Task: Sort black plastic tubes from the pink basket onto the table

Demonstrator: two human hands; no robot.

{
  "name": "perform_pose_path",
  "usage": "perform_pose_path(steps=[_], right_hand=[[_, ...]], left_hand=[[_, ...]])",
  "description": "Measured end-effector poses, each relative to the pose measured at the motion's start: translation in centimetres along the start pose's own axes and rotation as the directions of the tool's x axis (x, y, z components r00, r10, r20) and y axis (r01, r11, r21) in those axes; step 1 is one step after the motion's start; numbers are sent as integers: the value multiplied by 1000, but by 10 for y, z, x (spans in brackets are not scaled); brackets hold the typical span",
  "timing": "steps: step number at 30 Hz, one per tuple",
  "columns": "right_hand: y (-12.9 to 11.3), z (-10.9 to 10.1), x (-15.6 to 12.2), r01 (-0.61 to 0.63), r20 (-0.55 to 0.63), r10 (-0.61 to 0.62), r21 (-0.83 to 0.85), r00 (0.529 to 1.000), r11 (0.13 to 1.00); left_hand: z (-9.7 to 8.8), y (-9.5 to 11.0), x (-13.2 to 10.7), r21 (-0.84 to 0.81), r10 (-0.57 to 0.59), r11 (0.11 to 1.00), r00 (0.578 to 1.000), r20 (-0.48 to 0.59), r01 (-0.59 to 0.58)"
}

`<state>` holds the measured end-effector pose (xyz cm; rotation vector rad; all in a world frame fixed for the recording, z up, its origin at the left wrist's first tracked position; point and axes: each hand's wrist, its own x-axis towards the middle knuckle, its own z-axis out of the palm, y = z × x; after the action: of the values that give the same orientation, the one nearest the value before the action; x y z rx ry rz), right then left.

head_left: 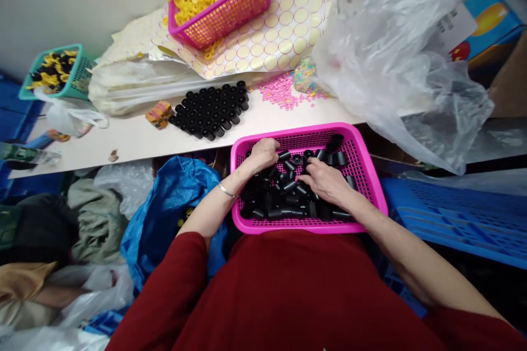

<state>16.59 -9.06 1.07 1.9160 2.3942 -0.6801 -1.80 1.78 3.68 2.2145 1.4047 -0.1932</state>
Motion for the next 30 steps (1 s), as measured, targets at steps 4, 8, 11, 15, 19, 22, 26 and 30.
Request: perform_pose_path(steps=[4, 8, 11, 15, 19, 22, 26, 30], right_hand=[[14, 2, 0, -159, -142, 188, 197, 972, 967], [20, 0, 3, -169, -245, 429, 670, 870, 723], [16, -7, -4, 53, -173, 465, 964, 868, 259], [3, -17, -20, 126, -80, 393, 988, 916, -94], [-11, -20, -27, 164, -119, 355, 982, 927, -98], [-16, -17, -26, 203, -183, 376, 979, 908, -16], [-19, -11, -28, 253, -302, 414, 953, 859, 169], [-22, -9, -33, 301, -405, 389, 905, 828, 301]], left_hand=[[19, 13, 5, 138, 30, 990, 999, -25, -26], [35, 23, 10, 179, 60, 982, 998, 16, -62], [32, 19, 8, 15, 33, 999, 999, -1, -33], [23, 7, -7, -636, 39, 772, 999, 6, -26], [23, 5, -32, -970, 83, 243, 996, 16, -5], [25, 10, -45, -998, 101, -44, 994, 47, 51], [24, 16, -51, -955, 173, -254, 979, 111, 153], [23, 20, -51, -911, 204, -341, 965, 167, 230]])
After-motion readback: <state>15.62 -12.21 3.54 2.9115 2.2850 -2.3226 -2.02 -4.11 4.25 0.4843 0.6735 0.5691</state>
